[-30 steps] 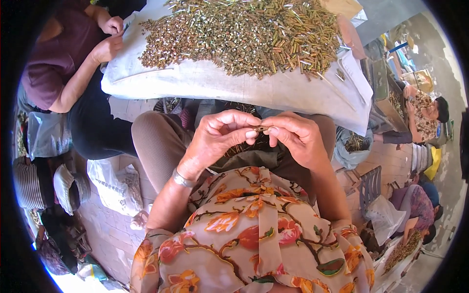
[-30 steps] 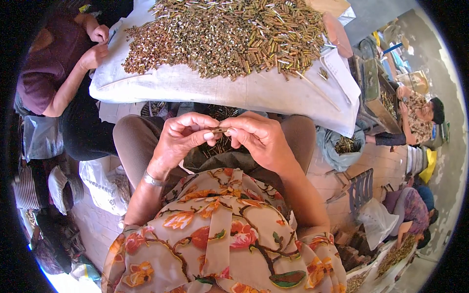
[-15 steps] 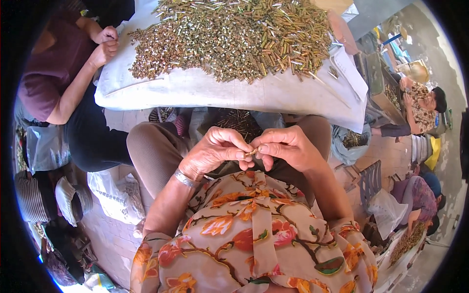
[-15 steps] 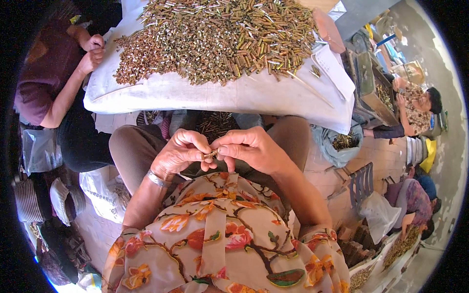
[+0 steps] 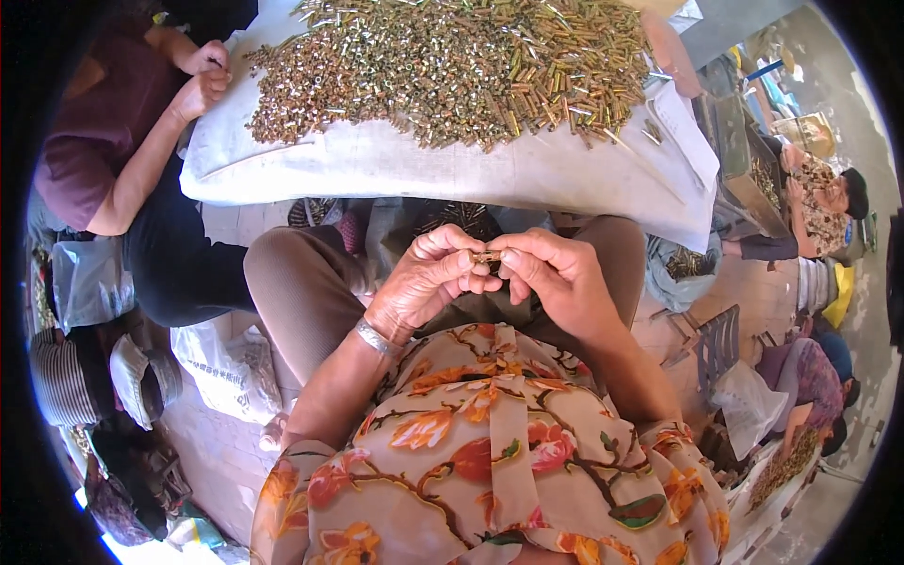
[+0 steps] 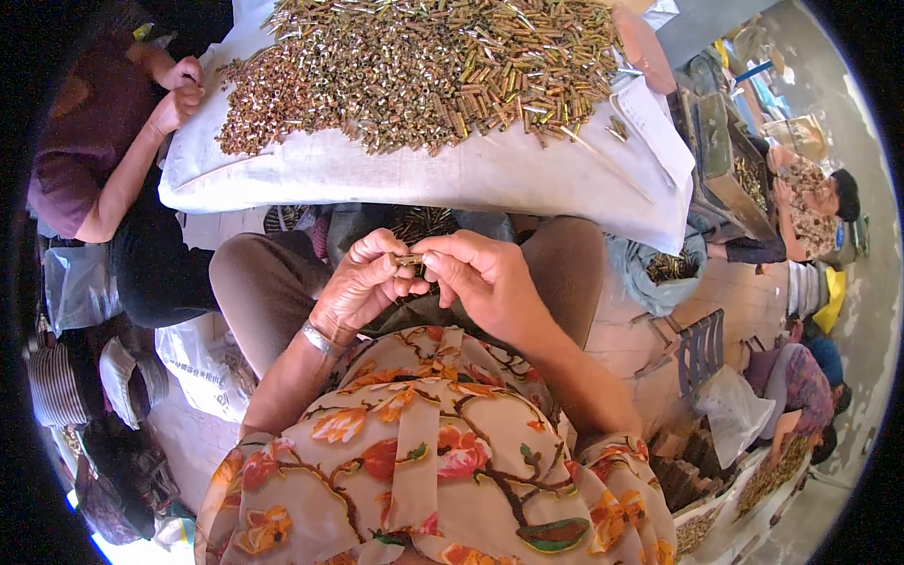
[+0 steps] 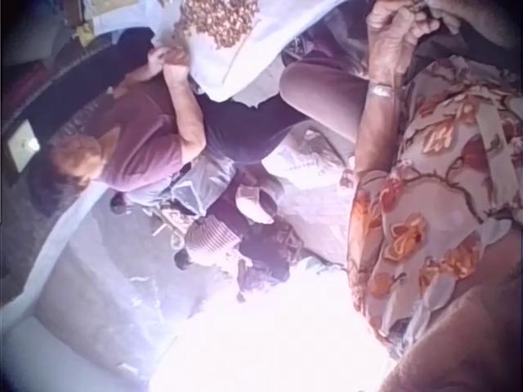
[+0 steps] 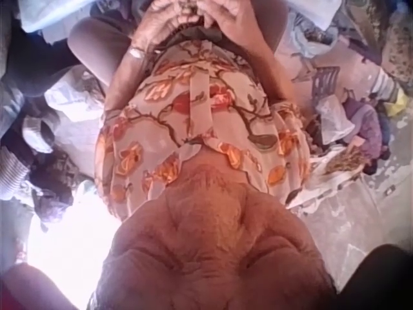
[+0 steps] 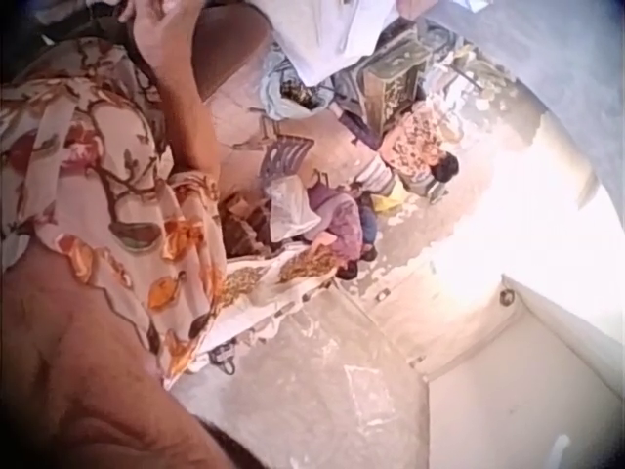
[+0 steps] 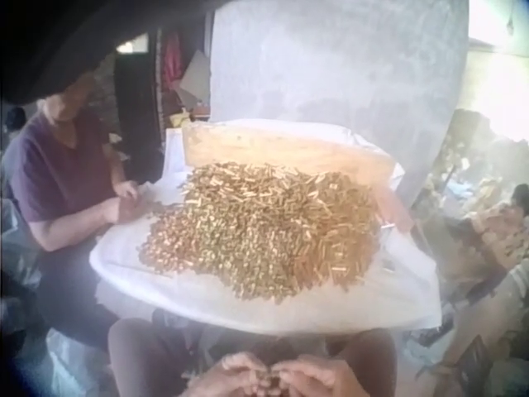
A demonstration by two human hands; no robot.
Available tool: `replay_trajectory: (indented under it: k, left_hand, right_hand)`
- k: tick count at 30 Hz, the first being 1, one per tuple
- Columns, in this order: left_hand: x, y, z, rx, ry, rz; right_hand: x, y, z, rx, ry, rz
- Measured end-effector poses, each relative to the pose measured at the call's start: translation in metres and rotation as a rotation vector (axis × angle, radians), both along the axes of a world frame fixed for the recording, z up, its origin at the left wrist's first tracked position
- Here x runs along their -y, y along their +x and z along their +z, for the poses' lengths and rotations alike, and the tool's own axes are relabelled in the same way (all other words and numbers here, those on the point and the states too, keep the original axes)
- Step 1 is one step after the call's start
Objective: The person assembles small metal components by picking up pieces from the table and fitting them together by hand.
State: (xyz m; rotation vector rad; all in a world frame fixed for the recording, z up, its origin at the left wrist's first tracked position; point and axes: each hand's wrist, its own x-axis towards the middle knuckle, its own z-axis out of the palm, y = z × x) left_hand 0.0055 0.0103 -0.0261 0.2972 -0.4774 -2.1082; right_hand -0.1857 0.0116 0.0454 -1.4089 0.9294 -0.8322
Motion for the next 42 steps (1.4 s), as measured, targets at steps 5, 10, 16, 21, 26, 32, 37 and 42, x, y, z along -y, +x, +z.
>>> replay_trajectory:
  k: [5,10,16,21,26,32,37,42]
  left_hand:
    - [0.0,-0.002,0.001,-0.008,0.038,0.045]
    - [0.0,0.0,0.007,0.037,-0.013,0.083]
    - [-0.002,0.0,0.005,0.077,-0.06,0.116]
    - [-0.001,0.002,0.002,-0.075,0.001,-0.079]
    - [-0.004,0.001,-0.004,-0.082,0.025,-0.079]
    - [-0.005,0.0,-0.012,-0.083,0.051,-0.021]
    - [-0.005,-0.003,-0.012,-0.112,0.046,-0.048]
    - [-0.003,-0.006,-0.014,-0.077,0.049,-0.042]
  right_hand:
    - [-0.007,0.006,-0.004,-0.07,-0.168,-0.117]
    - [-0.004,0.006,0.003,-0.081,-0.131,-0.084]
    - [-0.009,0.01,0.001,-0.144,-0.243,-0.114]
    - [-0.003,0.002,0.0,0.099,0.079,0.015]
    - [0.0,-0.001,-0.007,0.163,0.25,0.049]
    - [-0.012,0.014,-0.009,0.067,0.039,-0.113]
    - [0.001,0.004,-0.008,0.191,0.269,0.013]
    - [0.002,0.005,-0.009,0.241,0.346,0.019]
